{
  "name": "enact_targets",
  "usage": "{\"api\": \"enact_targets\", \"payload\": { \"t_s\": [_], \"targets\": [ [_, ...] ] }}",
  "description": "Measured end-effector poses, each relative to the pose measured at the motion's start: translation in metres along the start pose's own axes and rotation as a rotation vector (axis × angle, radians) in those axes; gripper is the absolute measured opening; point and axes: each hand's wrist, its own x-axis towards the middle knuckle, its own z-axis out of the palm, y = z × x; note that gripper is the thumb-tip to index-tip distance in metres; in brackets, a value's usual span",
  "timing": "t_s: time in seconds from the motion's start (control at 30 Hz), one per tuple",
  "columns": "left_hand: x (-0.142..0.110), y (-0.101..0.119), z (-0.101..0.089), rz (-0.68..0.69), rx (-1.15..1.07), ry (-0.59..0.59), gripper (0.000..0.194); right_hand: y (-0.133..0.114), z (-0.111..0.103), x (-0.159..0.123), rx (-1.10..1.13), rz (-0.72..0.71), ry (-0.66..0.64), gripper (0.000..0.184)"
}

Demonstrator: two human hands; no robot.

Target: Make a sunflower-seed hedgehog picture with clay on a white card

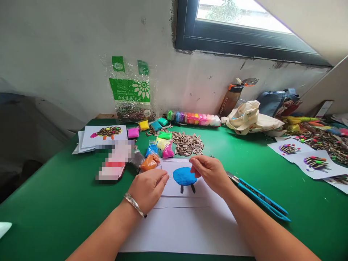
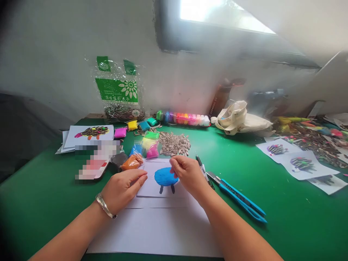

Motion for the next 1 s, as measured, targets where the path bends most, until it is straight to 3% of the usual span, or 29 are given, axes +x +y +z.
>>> {"api": "enact_targets", "payload": {
  "t_s": [0.23, 0.53, 0.67, 0.77, 0.87, 1.0],
  "targets": [
    [0.001, -0.002, 0.001, 0.006, 0.023, 0.004, 0.025, 0.000, 0.004, -0.004, -0.110, -0.065, -0.046, 0.016],
    [0.001, 0.002, -0.002, 0.027, -0.036, 0.112, 0.025, 0.001, 0.009, -0.008, -0.183, -0.165, -0.067, 0.020],
    [0.002, 0.004, -0.003, 0.020, -0.053, 0.119, 0.025, -0.001, 0.012, -0.009, -0.126, -0.131, -0.012, 0.021],
    [0.001, 0.004, -0.001, 0.023, -0.054, 0.110, 0.025, -0.004, 0.013, -0.011, -0.142, -0.116, -0.050, 0.019],
    [0.001, 0.003, -0.002, 0.060, -0.010, 0.130, 0.025, -0.010, 0.013, -0.012, -0.240, -0.152, -0.105, 0.020],
    [0.001, -0.001, -0.010, 0.056, 0.185, 0.258, 0.027, -0.015, 0.011, -0.011, -0.282, -0.206, -0.073, 0.019]
  ]
}}
